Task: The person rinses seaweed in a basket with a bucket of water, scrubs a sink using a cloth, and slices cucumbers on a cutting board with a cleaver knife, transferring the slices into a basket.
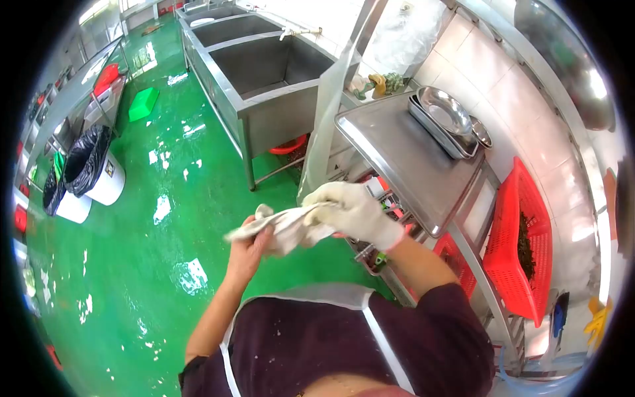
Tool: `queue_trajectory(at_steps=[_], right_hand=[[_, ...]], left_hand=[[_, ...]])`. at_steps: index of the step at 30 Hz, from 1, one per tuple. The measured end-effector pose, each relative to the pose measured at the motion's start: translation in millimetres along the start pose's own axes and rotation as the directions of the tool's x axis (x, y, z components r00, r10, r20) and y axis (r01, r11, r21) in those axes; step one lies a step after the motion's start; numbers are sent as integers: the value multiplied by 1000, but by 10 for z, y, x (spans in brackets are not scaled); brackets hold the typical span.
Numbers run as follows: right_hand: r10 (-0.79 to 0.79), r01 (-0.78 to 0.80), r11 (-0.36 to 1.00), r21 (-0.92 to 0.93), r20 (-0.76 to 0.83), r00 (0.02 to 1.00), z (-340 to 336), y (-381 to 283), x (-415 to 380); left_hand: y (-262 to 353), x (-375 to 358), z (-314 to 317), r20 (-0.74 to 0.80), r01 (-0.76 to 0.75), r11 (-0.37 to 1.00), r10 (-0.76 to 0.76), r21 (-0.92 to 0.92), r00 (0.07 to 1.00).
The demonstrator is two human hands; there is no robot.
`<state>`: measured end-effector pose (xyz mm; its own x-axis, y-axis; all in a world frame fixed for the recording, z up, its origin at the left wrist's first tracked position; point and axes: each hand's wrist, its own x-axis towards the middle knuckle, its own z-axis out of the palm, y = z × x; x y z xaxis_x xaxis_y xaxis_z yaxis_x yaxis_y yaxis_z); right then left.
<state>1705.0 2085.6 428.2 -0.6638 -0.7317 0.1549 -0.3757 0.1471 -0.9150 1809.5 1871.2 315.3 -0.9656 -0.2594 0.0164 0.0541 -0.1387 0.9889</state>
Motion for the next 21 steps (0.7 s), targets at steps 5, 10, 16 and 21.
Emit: queue_trajectory(at_steps=[5,10,16,21], right_hand=[[143,-45,969,242,-403,904,-745,-369,433],[259,-83,960,268,-731,631,-1810,-399,1104],[22,175,977,121,-876,482,-3077,455,2330],[421,-11,879,477,-763,491,-3584,1527,2688]], left_hand=[[-110,175,-570,-114,92,991,-81,95,990],[-331,426,-991,-169,199,979,-189,42,967],[-241,944,-1518,-242,230,959,-187,165,952],[-717,1223,-2622,-407,375,744,-151,553,901]])
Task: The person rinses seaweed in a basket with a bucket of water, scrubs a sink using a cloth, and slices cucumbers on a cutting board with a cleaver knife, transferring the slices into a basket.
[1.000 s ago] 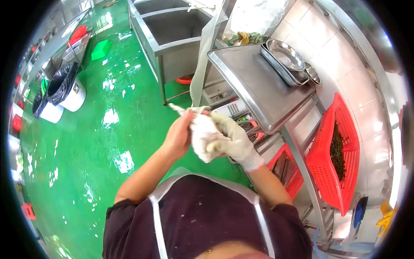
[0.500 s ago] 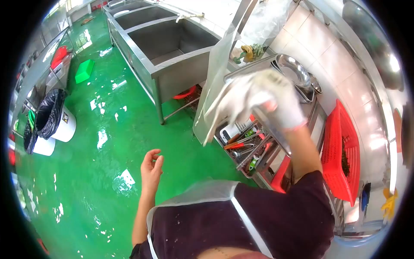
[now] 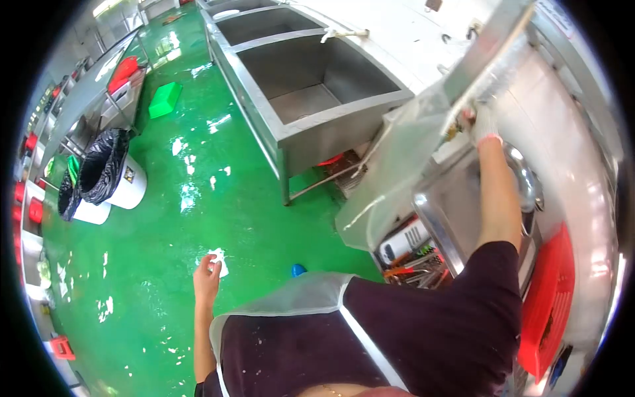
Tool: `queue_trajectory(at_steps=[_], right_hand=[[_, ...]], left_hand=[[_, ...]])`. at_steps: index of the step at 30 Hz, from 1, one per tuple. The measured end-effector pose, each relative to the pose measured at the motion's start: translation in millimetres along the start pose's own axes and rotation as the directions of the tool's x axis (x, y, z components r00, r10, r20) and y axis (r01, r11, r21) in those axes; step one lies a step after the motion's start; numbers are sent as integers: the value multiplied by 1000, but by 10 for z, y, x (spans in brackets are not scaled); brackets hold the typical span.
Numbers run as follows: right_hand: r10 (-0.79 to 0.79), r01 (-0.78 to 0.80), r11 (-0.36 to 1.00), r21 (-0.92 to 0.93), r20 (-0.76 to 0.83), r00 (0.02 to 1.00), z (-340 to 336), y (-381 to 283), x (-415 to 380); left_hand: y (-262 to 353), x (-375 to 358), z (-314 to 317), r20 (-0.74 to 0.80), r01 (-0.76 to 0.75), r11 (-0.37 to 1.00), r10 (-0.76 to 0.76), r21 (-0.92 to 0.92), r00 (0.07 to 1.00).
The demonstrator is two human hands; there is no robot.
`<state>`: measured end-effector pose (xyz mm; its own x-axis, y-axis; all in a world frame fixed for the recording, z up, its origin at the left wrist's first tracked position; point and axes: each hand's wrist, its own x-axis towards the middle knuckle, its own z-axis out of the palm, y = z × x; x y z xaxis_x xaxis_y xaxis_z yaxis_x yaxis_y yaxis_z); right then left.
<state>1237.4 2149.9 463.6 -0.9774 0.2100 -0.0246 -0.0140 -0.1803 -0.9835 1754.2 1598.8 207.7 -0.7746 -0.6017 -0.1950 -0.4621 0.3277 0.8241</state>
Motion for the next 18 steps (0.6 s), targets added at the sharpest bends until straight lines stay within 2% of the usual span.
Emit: queue_trajectory(at_steps=[1,3,4,7,10,11,15,18], right_hand=[[148,-129,966,-225,67,987,-122,211,-56],[316,-308,760,-573,-89,945,166,222,-574],[343,-345,666,-662,-139,929,170,269,-577],[306,-359,610,-707,-207,929,87,426,-403],[243,-361,601,-713,-268,932,26,557,-292],[219,-364,594,-718,-291,931,26,579,-242],[89,-365,618,-696,-399,913,-11,705,-243],[-12,-373,659,-653,-505,863,-73,723,-348]], left_hand=[[-314,123,-69,-83,-77,971,98,226,992],[-775,209,-217,-107,23,940,14,342,994],[-948,253,-216,-124,67,919,-20,388,992],[-1429,277,-219,-18,172,912,-178,371,984],[-2988,330,-6,64,147,910,-186,387,981],[-3187,370,4,121,161,905,-224,395,967],[-3325,900,-241,265,241,882,-365,404,893],[-3508,1663,-563,307,278,895,-389,347,869]])
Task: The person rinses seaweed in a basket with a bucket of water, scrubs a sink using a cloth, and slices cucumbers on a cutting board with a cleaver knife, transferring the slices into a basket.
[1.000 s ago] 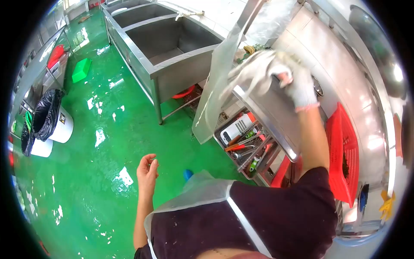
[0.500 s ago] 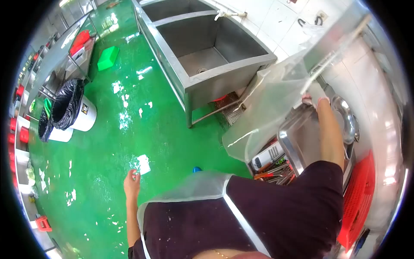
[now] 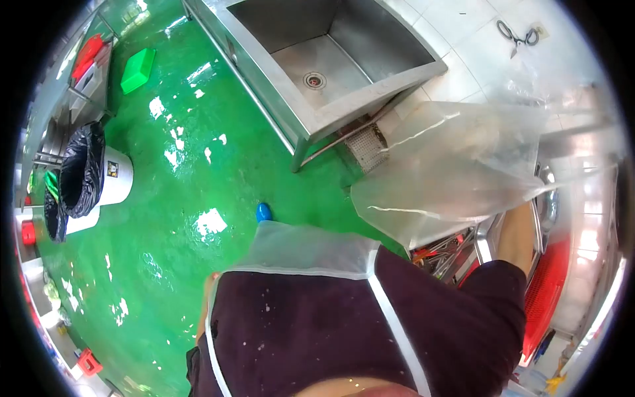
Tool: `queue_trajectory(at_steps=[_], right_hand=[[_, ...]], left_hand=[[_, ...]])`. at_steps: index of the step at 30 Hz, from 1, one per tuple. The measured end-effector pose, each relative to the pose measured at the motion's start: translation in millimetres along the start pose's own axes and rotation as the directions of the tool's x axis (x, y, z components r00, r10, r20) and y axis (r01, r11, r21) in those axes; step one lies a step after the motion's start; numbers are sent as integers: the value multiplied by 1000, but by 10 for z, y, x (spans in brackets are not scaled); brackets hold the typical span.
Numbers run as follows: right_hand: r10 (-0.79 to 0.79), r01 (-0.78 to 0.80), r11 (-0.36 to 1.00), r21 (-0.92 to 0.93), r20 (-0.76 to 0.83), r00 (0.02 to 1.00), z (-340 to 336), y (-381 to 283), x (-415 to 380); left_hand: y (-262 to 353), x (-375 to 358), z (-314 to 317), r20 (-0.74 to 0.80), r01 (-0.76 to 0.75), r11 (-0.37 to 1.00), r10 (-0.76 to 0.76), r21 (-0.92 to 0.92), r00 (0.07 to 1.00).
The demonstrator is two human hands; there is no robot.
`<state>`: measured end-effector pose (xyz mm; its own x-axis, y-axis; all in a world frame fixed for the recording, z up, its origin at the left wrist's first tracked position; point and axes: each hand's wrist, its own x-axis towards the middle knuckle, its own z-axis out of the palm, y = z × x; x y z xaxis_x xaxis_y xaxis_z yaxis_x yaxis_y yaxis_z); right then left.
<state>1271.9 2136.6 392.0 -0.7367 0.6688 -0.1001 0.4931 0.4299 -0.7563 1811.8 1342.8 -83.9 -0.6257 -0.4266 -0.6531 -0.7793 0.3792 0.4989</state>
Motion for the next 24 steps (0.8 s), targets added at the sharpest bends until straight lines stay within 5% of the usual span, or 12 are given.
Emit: queue_trajectory(at_steps=[3,6,10,11,12,14,16,18,19,20,22,24], right_hand=[[24,-2,994,111,-200,979,-107,-2,-117],[62,80,960,269,-479,876,-258,-66,-428],[36,493,823,283,-892,451,-381,-437,-1172],[8,607,767,210,-948,318,-331,-584,-1391],[-37,687,720,98,-983,179,-308,-768,-1684],[-161,727,684,-61,-984,69,12,-1352,-2362],[-276,787,598,-152,-961,24,589,-1970,-2789],[-637,928,361,-94,-752,171,939,-2189,-2707],[-651,944,329,30,-717,250,1239,-2375,-2584],[-672,941,293,169,-664,328,1550,-2567,-2426],[-614,742,483,465,-423,666,2178,-2981,-2010],[-551,496,708,502,-46,833,2873,-3260,-1384]], left_hand=[[168,573,-672,-15,53,971,-58,-235,998],[1467,499,-1586,-85,86,853,-151,-515,985],[1625,1249,-2236,-112,17,837,-93,-547,989],[1435,1515,-2331,-112,-9,754,-86,-656,990],[1440,1669,-2423,20,103,410,-202,-906,979],[1943,2107,-2560,-89,-4,865,-47,-502,995],[2564,2381,-2725,-143,-116,979,92,-166,985],[3052,2874,-2777,-177,-331,944,325,-7,929],[3418,3228,-2714,-283,-611,727,686,313,671],[4424,2887,-2753,-217,-525,831,555,182,803],[5426,3112,-2660,-201,-852,459,886,253,418],[6667,2814,-2633,-52,-906,179,984,384,172]])
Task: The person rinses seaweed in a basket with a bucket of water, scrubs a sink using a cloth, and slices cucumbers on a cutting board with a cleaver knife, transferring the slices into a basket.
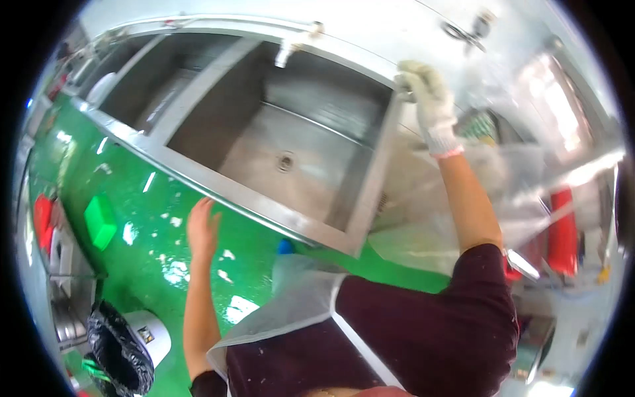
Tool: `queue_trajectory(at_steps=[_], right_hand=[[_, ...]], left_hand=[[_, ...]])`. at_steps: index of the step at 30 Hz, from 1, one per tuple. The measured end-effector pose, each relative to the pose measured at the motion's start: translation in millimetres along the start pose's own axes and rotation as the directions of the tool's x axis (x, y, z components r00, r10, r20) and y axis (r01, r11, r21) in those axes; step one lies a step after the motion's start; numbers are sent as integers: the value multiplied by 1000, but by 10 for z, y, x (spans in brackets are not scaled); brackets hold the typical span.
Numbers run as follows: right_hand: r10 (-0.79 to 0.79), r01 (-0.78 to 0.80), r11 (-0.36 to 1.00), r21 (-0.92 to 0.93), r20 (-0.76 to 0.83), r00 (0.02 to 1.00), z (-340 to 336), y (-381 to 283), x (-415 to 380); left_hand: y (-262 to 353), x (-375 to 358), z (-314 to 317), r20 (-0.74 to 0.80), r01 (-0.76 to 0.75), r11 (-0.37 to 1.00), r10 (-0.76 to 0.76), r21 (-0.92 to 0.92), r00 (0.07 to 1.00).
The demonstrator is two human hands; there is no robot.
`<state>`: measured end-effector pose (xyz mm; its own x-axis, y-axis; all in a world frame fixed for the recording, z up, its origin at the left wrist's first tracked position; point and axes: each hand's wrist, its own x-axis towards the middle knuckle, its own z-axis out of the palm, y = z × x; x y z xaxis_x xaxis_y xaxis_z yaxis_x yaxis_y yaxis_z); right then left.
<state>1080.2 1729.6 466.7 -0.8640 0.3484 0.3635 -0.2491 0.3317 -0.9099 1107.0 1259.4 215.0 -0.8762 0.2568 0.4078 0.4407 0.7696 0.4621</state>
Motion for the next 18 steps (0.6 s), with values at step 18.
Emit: queue_trajectory(at_steps=[18], right_hand=[[-496,543,835,-88,307,813,2785,2101,2772]], left_hand=[[-1083,1616,375,291,-227,974,217,0,932]])
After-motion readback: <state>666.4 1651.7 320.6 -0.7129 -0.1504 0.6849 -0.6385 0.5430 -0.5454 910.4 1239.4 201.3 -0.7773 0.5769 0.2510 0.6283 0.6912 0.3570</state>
